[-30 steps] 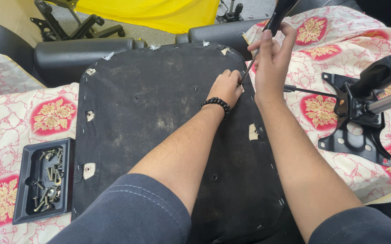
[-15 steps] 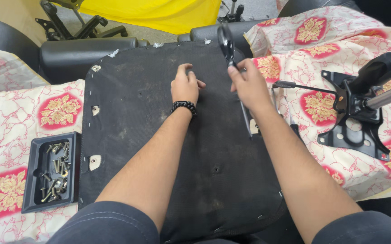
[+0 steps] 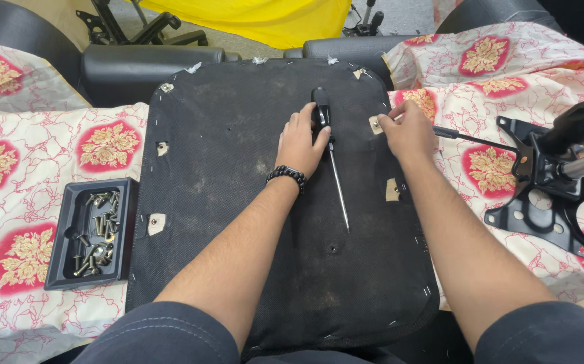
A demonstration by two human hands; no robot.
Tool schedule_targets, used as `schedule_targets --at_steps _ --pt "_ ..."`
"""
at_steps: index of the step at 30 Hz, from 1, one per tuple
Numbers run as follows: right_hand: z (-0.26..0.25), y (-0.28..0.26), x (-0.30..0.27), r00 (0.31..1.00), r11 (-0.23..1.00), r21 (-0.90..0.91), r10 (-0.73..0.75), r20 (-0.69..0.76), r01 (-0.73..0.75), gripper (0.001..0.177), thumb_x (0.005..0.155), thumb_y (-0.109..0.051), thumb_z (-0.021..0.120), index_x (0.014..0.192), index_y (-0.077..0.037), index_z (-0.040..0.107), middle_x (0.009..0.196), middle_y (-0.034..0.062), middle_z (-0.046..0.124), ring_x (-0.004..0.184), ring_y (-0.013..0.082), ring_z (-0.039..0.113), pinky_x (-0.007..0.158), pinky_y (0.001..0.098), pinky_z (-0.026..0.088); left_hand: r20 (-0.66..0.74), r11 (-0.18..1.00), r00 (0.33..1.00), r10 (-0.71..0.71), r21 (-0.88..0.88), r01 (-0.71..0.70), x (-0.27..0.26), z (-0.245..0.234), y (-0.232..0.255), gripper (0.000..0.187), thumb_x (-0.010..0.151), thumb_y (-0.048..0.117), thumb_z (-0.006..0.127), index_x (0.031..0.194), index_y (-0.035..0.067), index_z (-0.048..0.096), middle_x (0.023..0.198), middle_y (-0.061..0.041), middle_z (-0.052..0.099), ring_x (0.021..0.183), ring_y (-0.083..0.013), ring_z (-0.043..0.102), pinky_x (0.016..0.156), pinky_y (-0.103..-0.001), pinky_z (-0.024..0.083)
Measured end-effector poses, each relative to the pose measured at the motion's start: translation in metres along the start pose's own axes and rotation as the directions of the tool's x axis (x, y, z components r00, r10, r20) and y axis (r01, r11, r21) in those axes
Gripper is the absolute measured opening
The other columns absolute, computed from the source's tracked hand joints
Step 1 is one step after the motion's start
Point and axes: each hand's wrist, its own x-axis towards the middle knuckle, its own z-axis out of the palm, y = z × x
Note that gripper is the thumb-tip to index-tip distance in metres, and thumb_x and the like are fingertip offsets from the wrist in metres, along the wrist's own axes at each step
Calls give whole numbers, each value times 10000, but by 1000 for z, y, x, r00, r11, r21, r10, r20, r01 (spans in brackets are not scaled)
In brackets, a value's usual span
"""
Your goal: The person uses a screwdriver to tighten screws into the underside of a black chair seat. They then position a black metal chair base with a gas lift onto the seat and begin fastening it with screws.
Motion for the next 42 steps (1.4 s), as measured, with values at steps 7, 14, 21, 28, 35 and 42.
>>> schedule_targets --at_steps 7,14,21,28,35,42 --pt "20 15 18 991 958 -272 -62 119 92 365 936 -401 750 955 -48 657 928 170 716 939 367 686 843 504 513 14 997 997 74 -40 -73 -21 -19 5 442 982 302 606 1366 94 540 1164 -95 640 1119 -248 623 1025 -424 479" --pt "21 19 21 887 846 -267 -441 136 461 152 923 -171 676 1032 -66 668 993 215 655 954 425 643 832 508 504 37 999 999 32 -17 -31 -21 -23 11 400 983 292 585 1331 96 563 1166 -86 646 1121 -241 621 1035 -417 468" --pt "24 19 12 989 965 -220 -126 83 142 331 958 -339 741 994 -36 613 1027 184 646 1012 376 645 906 506 497 54 1000 998 19 -12 -18 -21 -25 13 399 985 288 570 1336 99 560 1184 -88 651 1131 -241 619 1040 -416 471" --pt "28 23 5 952 950 -79 -304 -30 301 204 909 -204 713 1023 -55 633 999 177 613 910 358 641 795 479 506 86 999 996 -36 -8 37 -22 -29 18 400 979 285 558 1336 107 560 1206 -91 642 1136 -247 609 1026 -418 475" --pt "27 22 4 980 964 -182 -198 -3 194 295 996 -296 744 965 -30 620 1009 163 608 953 352 629 865 482 497 67 1000 998 16 -9 -15 -22 -27 16 394 991 286 555 1336 95 554 1187 -88 650 1141 -237 616 1052 -416 464" --pt "37 26 -12 956 967 17 -250 -152 255 236 912 -187 730 1067 -45 622 1033 147 543 912 331 592 822 470 484 68 1000 998 4 11 -5 -22 -24 14 387 993 293 552 1328 101 558 1176 -87 648 1125 -238 614 1036 -412 466"
